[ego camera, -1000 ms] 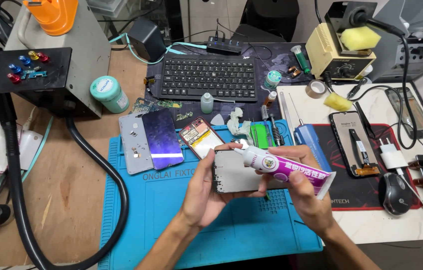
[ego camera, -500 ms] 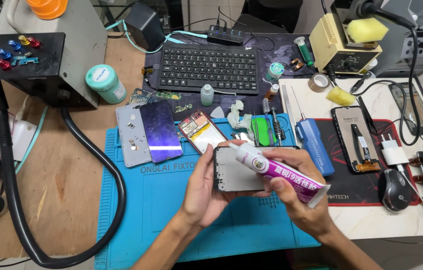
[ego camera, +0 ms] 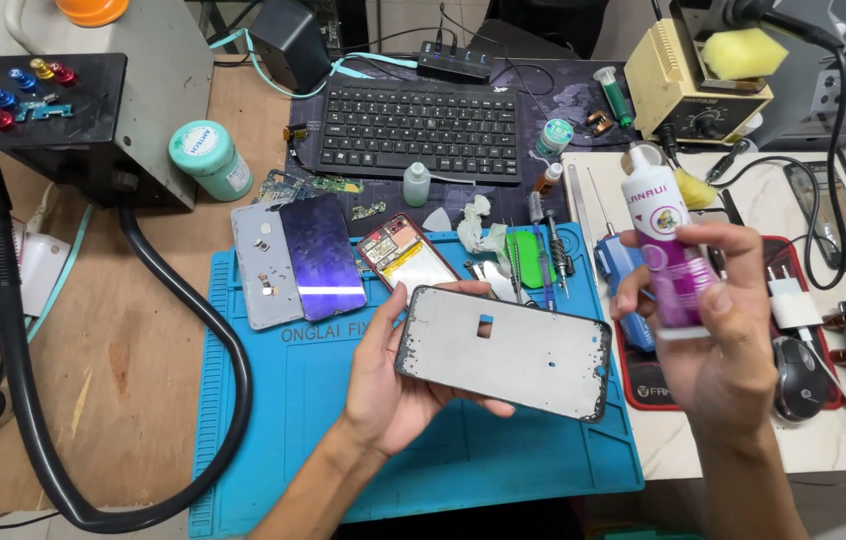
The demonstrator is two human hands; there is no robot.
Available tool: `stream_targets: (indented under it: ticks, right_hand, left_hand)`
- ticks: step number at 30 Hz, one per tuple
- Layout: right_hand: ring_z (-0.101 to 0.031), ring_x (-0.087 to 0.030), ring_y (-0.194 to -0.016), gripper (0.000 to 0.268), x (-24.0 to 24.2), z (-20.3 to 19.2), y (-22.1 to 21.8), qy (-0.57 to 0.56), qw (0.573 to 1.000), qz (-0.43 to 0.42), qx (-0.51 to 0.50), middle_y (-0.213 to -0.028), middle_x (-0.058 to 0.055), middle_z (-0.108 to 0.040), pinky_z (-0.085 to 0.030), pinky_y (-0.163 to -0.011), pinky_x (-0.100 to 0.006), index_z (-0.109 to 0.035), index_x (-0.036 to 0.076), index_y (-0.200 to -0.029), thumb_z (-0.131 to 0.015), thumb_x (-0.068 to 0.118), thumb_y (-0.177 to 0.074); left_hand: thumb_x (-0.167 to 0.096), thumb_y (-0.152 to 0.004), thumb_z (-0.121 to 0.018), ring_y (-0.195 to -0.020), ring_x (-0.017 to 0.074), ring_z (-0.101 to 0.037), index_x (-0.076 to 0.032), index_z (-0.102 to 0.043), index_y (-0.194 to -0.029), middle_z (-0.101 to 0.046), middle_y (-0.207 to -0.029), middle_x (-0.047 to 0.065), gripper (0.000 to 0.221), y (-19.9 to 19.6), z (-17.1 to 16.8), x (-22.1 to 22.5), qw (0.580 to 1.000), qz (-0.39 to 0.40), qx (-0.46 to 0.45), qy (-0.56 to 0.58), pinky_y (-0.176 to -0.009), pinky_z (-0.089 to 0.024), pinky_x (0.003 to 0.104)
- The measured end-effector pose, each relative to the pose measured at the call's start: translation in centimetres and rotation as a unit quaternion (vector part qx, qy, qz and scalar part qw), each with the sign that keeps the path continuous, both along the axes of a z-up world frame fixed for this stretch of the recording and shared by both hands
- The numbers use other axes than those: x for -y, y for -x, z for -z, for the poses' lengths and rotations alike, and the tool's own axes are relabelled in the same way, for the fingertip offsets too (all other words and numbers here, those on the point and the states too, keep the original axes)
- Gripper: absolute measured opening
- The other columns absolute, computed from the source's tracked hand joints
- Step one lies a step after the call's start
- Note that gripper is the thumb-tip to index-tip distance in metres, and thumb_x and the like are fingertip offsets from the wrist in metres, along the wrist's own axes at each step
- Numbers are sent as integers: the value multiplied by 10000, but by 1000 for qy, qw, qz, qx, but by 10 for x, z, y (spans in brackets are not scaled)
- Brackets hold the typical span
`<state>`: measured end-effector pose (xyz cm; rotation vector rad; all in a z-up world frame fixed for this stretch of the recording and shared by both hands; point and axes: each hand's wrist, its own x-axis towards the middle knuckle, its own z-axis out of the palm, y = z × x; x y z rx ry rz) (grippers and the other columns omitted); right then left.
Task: Applying adhesive glue to the perimeter of a mobile phone screen frame on a repair bench.
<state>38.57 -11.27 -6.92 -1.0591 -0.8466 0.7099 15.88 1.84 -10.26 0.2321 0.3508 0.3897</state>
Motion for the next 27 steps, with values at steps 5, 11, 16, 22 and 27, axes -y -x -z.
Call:
stream_targets:
  ticks: [5,11,16,22,27]
  right_hand:
    - [-610,-200,-944,199,-20,18,3,175,956,47,230,-1251,-170,-576,-508,-765,-306,-613,140,-1164,-572,150,-970]
    - [-562,-296,-1167,297,-28,74,5,293,821,-12,490,-1225,-124,-486,-471,-942,-432,-661,255,-1241,-659,259,-944]
    - [-540,-274,-1085,500,-30,101,4,294,730,-9,617,-1252,-130,-485,-421,-798,-488,-580,335,-1349,-668,467,-874]
    - [-567,-299,-1052,514,-32,91,0,304,736,-54,603,-1235,-126,-463,-411,-849,-515,-563,371,-1397,-691,418,-902]
    - [-574,-254,-1115,341,-34,47,15,254,820,13,513,-1270,-96,-544,-436,-886,-475,-661,242,-1352,-568,279,-1027]
  left_hand:
    - [-545,-1007,-425,-1126,437,-609,50,-574,-1417,-633,-1254,240,738,0,5,0,1000,15,20,3,-625,-589,674]
    - [-163,-818,-610,-1034,469,-622,109,-561,-1337,-645,-1187,279,588,-1,5,3,999,-12,-41,-28,-590,-613,635]
    - [17,-788,-658,-956,420,-657,86,-540,-1284,-676,-1166,273,514,-8,0,6,987,-22,-140,-73,-589,-628,586]
    - [-92,-825,-700,-784,298,-687,64,-615,-1265,-768,-1107,273,474,-11,-5,4,971,-8,-178,-160,-402,-546,346]
    - [-156,-902,-674,-626,222,-687,53,-650,-1183,-792,-1007,225,351,-9,-3,6,945,-8,-218,-242,-310,-447,275]
